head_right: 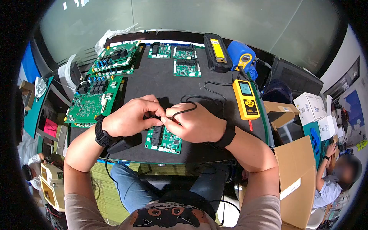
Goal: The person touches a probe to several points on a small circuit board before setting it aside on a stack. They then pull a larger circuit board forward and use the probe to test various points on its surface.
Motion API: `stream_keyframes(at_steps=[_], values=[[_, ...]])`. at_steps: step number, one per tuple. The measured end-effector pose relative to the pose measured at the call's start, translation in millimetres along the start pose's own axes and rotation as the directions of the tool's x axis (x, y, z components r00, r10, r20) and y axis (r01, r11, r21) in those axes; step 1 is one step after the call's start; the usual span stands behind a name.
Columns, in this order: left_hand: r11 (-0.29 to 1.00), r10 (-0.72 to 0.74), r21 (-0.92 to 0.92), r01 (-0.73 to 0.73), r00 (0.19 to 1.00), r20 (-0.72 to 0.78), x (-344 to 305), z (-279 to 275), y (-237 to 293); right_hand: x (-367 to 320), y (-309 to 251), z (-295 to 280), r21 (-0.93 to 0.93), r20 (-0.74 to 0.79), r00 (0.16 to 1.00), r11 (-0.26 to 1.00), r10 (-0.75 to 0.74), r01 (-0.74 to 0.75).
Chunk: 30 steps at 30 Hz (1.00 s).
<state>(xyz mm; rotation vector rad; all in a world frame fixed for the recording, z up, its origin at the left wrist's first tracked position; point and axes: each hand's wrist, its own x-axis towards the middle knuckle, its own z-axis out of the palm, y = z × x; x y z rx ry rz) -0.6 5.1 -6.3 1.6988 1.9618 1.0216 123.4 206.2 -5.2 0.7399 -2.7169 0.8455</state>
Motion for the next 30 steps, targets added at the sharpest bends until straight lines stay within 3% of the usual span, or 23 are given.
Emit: stream_keyframes(at_steps=[2,4,7,10,14,26,28,30], values=[[1.000,-0.007,0.003,0.007,1.000,-0.007,-1,1,1,0,1,2,0.023,-0.016,1.000,1.000,-0.016,0.017],[1.000,-0.014,0.006,0.014,1.000,-0.014,-1,2,1,-2,7,6,-0.045,-0.068,0.973,0.975,-0.222,0.219],[0.998,-0.045,0.036,0.046,0.999,-0.029,0,2,1,-4,13,11,-0.111,-0.071,0.935,0.934,-0.347,0.339],[0.998,-0.063,0.024,0.065,0.995,-0.077,0,2,-6,-2,11,6,-0.067,0.045,0.934,0.932,-0.355,0.357],[0.996,-0.081,0.031,0.083,0.995,-0.066,0,2,-5,-4,13,11,-0.033,0.001,0.928,0.927,-0.374,0.374],[0.995,-0.059,0.077,0.061,0.998,-0.039,-1,0,-1,-2,12,8,-0.094,0.098,0.926,0.923,-0.366,0.374],[0.994,-0.078,0.068,0.080,0.997,-0.024,0,0,1,-1,11,8,-0.030,0.123,0.954,0.959,-0.275,0.280],[0.995,-0.078,0.059,0.079,0.997,-0.027,-1,0,1,-1,12,7,-0.071,0.147,0.944,0.949,-0.296,0.308]])
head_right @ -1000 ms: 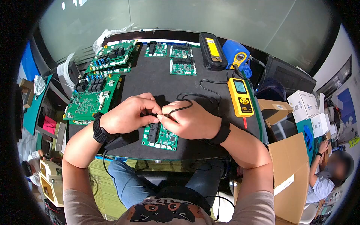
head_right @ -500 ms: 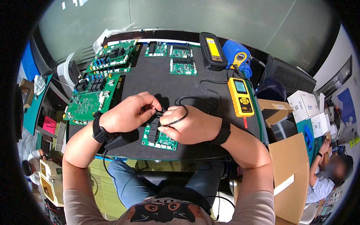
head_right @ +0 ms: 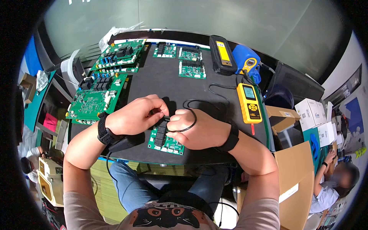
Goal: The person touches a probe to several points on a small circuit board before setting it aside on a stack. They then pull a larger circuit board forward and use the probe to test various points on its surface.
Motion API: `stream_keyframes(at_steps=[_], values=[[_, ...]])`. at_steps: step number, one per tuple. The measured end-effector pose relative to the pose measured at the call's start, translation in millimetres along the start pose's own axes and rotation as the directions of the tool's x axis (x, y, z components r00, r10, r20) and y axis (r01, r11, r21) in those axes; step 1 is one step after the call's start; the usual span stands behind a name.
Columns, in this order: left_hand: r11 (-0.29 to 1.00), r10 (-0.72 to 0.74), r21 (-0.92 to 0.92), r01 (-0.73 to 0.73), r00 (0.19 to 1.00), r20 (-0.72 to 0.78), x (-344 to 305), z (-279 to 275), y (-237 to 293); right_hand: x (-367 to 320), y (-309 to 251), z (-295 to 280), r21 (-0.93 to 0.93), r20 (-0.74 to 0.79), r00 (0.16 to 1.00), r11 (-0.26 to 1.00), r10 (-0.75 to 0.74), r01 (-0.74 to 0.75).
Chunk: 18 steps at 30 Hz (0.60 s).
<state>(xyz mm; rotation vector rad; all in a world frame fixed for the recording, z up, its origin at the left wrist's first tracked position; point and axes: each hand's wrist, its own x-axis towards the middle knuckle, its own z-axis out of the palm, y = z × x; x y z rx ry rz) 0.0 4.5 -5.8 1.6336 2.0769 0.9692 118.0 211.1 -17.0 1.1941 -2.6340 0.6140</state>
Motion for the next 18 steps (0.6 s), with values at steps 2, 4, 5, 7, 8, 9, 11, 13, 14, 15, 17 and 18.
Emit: stream_keyframes(at_steps=[2,4,5,7,8,9,11,13,14,15,17,18], values=[[1.000,-0.002,-0.002,0.002,1.000,-0.001,0,0,1,0,1,-1,-0.044,0.023,0.999,0.999,-0.024,0.025],[1.000,-0.005,-0.003,0.005,1.000,-0.002,0,0,0,0,-1,-1,0.005,0.001,1.000,1.000,0.023,-0.023],[1.000,0.021,0.013,-0.021,1.000,-0.009,0,1,-4,0,-2,-2,0.006,0.003,1.000,1.000,0.020,-0.020],[0.999,0.042,0.027,-0.042,0.999,-0.022,0,3,-7,1,-3,-4,-0.006,0.039,0.998,0.998,0.055,-0.055],[0.998,0.057,0.034,-0.056,0.998,-0.025,0,3,-8,1,-2,-4,-0.003,0.044,0.998,0.999,0.050,-0.050],[0.997,0.072,0.043,-0.071,0.997,-0.028,0,3,-8,0,-1,-3,0.004,0.021,0.999,0.999,0.033,-0.033],[0.998,0.060,0.039,-0.059,0.998,-0.030,-1,3,-7,-1,2,-2,0.011,0.001,1.000,1.000,0.013,-0.013],[0.998,0.051,0.033,-0.049,0.998,-0.030,-1,3,-7,-2,3,-3,0.094,0.027,0.995,0.991,0.097,-0.099],[0.998,0.059,0.037,-0.058,0.998,-0.030,-1,4,-8,-2,3,-3,0.095,0.029,0.995,0.991,0.095,-0.097],[0.997,0.068,0.041,-0.067,0.997,-0.031,0,4,-8,-3,3,-3,0.127,0.024,0.993,0.984,0.120,-0.122],[0.997,0.070,0.038,-0.069,0.997,-0.032,0,4,-9,-3,4,-2,0.158,0.020,0.989,0.977,0.145,-0.146],[0.997,0.072,0.036,-0.071,0.997,-0.032,0,4,-9,-4,5,-1,0.167,0.011,0.990,0.976,0.140,-0.140]])
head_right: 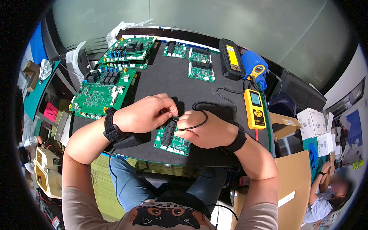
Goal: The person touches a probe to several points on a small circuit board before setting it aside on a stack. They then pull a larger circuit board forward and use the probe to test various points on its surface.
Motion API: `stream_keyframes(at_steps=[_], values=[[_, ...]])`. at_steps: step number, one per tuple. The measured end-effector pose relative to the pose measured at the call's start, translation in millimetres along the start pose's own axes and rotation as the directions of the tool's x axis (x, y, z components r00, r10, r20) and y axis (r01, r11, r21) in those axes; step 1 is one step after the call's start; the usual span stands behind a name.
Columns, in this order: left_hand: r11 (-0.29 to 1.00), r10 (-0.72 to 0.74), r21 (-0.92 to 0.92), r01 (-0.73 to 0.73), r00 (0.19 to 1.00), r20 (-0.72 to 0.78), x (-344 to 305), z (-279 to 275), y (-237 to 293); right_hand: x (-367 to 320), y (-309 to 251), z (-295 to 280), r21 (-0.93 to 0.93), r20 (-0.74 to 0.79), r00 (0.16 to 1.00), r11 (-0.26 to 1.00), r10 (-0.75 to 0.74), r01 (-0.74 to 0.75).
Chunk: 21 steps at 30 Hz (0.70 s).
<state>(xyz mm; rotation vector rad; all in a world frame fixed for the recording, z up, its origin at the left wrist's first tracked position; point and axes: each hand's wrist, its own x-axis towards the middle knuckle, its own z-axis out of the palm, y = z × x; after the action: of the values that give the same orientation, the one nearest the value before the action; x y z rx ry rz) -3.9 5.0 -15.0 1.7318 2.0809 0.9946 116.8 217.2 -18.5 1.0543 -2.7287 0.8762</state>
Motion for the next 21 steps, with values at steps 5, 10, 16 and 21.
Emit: stream_keyframes(at_steps=[5,10,16,21], values=[[1.000,-0.011,0.001,0.011,1.000,0.005,0,-1,1,0,2,0,-0.022,0.002,1.000,0.999,-0.029,0.029],[1.000,-0.011,0.010,0.011,1.000,0.005,0,-1,0,2,1,-1,-0.147,0.028,0.990,0.979,-0.142,0.144],[1.000,-0.015,0.013,0.015,1.000,0.011,0,0,0,5,-5,-5,-0.172,0.050,0.990,0.975,-0.134,0.140],[1.000,-0.026,0.017,0.026,1.000,0.008,0,-1,1,4,-7,-2,-0.083,-0.012,1.000,0.996,-0.016,0.015]])
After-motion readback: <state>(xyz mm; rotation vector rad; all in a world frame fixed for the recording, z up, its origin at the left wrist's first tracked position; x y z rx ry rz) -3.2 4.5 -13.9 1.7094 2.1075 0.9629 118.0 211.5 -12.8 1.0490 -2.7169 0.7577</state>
